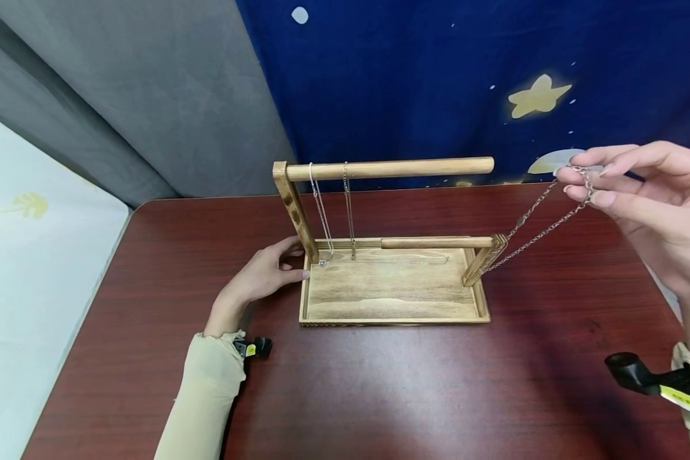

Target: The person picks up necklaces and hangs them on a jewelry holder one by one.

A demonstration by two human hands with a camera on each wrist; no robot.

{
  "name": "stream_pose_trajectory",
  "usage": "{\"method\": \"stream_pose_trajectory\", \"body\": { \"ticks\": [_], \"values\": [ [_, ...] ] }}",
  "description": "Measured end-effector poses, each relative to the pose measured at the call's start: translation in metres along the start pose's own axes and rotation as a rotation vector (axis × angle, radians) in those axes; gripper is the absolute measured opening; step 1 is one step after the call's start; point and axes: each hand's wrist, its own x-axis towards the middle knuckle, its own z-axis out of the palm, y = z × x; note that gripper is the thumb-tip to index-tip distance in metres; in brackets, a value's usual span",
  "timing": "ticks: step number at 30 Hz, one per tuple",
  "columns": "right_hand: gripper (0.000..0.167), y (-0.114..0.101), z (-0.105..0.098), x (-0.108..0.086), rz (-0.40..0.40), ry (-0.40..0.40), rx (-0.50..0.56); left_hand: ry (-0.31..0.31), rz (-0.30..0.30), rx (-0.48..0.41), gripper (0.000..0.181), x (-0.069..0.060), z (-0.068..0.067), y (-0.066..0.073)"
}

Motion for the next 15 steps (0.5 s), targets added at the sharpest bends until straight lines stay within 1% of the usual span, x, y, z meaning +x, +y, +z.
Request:
{"method": "stream_pose_trajectory", "body": {
  "ticks": [3, 8, 11, 15],
  "values": [
    [0.025, -0.0018, -0.0015, 0.0025, 0.0, 0.008, -0.017, 0.001, 0.003, 0.002, 0.068, 0.0003, -0.0003, -0.0004],
    [0.023, -0.0062, -0.0058, 0.0053, 0.001, -0.002, -0.092, 0.01, 0.001, 0.002, 0.068, 0.0003, -0.0003, -0.0011],
    [0.022, -0.0079, -0.0081, 0.0065, -0.001, 0.005, -0.099, 0.015, 0.001, 0.001, 0.068, 0.0006, 0.0, -0.0018],
    [0.022, -0.0088, -0.0099, 0.0101, -0.007, 0.036, -0.104, 0.021, 0.006, 0.008, 0.067, 0.0012, 0.0007, -0.0033]
  ]
}}
